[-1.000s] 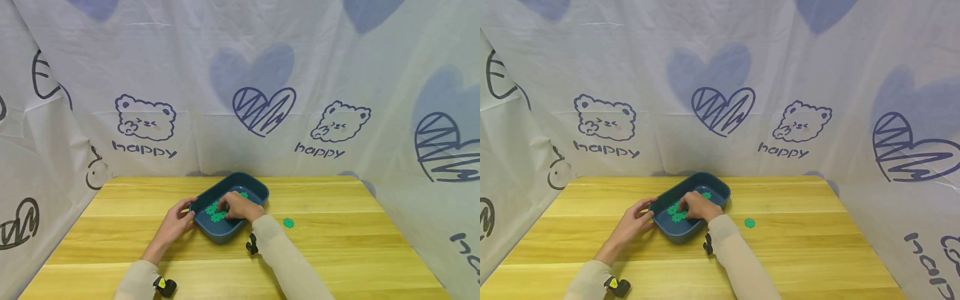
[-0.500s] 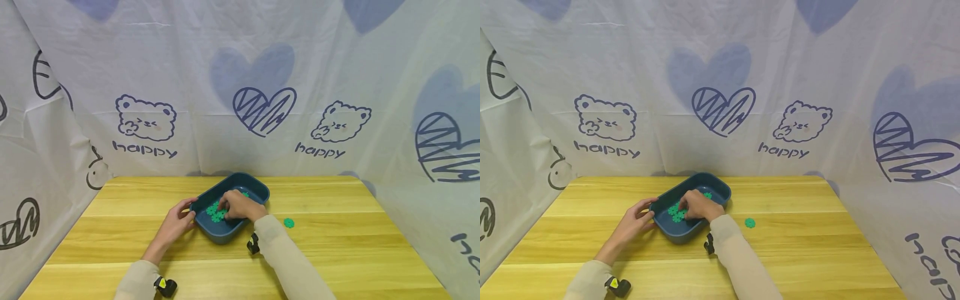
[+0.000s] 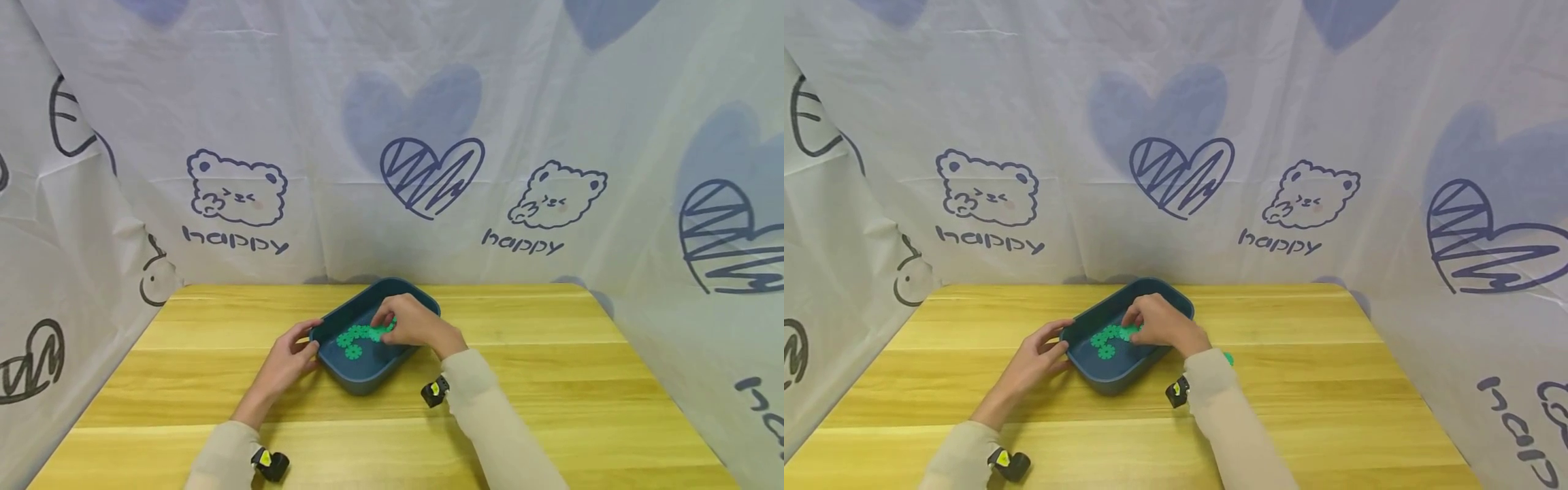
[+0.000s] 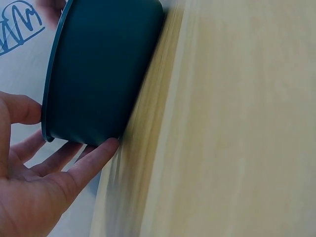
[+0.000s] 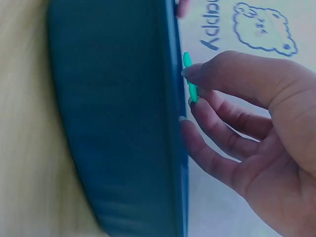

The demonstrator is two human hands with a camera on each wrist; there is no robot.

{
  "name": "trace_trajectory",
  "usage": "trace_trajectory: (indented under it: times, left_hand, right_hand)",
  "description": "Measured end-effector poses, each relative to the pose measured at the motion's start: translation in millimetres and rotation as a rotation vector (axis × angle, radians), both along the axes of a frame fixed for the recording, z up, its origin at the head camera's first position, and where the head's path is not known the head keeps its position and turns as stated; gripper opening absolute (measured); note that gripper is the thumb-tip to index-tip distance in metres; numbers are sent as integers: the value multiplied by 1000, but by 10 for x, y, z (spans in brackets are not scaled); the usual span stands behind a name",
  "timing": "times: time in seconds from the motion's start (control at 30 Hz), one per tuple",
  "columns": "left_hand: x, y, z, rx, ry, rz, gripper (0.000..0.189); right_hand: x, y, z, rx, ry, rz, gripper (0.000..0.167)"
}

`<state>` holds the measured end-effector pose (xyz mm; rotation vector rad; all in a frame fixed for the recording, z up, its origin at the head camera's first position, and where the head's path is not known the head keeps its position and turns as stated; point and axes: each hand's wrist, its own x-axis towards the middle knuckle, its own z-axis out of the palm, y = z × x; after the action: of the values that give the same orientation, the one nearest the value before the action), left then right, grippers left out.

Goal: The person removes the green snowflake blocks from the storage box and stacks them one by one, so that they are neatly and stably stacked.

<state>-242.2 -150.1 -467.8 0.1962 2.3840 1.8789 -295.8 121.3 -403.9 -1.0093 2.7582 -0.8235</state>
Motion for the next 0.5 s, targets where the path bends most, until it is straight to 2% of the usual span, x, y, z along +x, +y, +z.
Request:
trace_trajectory:
  times: [0.27,0.5]
  left_hand:
    - [15,-7,12,8,-1,8,46]
    - [-1,7,14,17,-3,6,46]
  right_hand:
    - [102,209,81,-4,31,26,22]
    - [188,420,116,-1,51,-5,22]
